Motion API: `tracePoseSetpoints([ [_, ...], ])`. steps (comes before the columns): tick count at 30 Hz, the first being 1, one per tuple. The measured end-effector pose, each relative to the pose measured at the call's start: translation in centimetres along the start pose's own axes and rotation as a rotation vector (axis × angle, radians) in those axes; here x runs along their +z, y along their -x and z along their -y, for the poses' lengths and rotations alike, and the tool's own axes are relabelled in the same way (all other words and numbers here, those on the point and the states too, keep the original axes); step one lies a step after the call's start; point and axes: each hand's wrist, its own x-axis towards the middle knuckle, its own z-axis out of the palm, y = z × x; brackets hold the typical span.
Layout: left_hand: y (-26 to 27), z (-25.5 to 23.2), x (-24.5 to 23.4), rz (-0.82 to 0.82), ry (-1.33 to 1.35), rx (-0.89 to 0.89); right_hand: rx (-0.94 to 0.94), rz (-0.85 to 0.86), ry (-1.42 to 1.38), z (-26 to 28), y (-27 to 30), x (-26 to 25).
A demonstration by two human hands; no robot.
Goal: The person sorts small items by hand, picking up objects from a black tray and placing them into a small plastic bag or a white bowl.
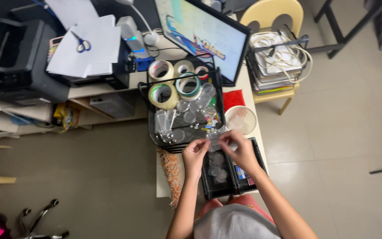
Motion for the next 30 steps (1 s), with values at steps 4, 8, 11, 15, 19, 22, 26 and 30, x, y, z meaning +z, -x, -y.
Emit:
tracePoseSetpoints([
  [4, 1.4, -2.9, -1.2, -0.045, 0.121, -0.035, 0.081, 0.24, -0.199, 0.8, 0.0, 3.5],
  [8, 2.2, -3.4, -3.8, -0.041, 0.221, -0.021, 0.172, 0.401, -0.363, 1.0, -0.6, 5.6],
  [11, 2.8, -4.5, -5.0, -0.078, 0.162, 0.004, 0.183, 0.429, -0.366, 0.3, -0.8, 7.1],
  [15, 2.6, -3.1, -7.6, -0.143, -0.198, 0.239, 0.12, 0.306, -0.245, 0.8, -0.9, 8.7],
  [19, 4.5, -9.8, -5.7, -0.315, -0.506, 0.435, 0.077, 0.256, -0.085, 1.8, -1.0, 10.8],
  [22, 4.5, -9.7, -6.7, -0.173, -0.572, 0.541, 0.078, 0.275, -0.065, 2.0, -1.4, 12.0],
  [26, 5.4, -12.2, -6.6, -0.11, -0.68, 0.693, 0.185, 0.345, -0.196, 1.6, -1.7, 13.0],
  [30, 5.2, -11.7, -7.5, -0.155, -0.662, 0.686, 0.31, 0.451, -0.53, 1.4, -1.5, 14.0],
])
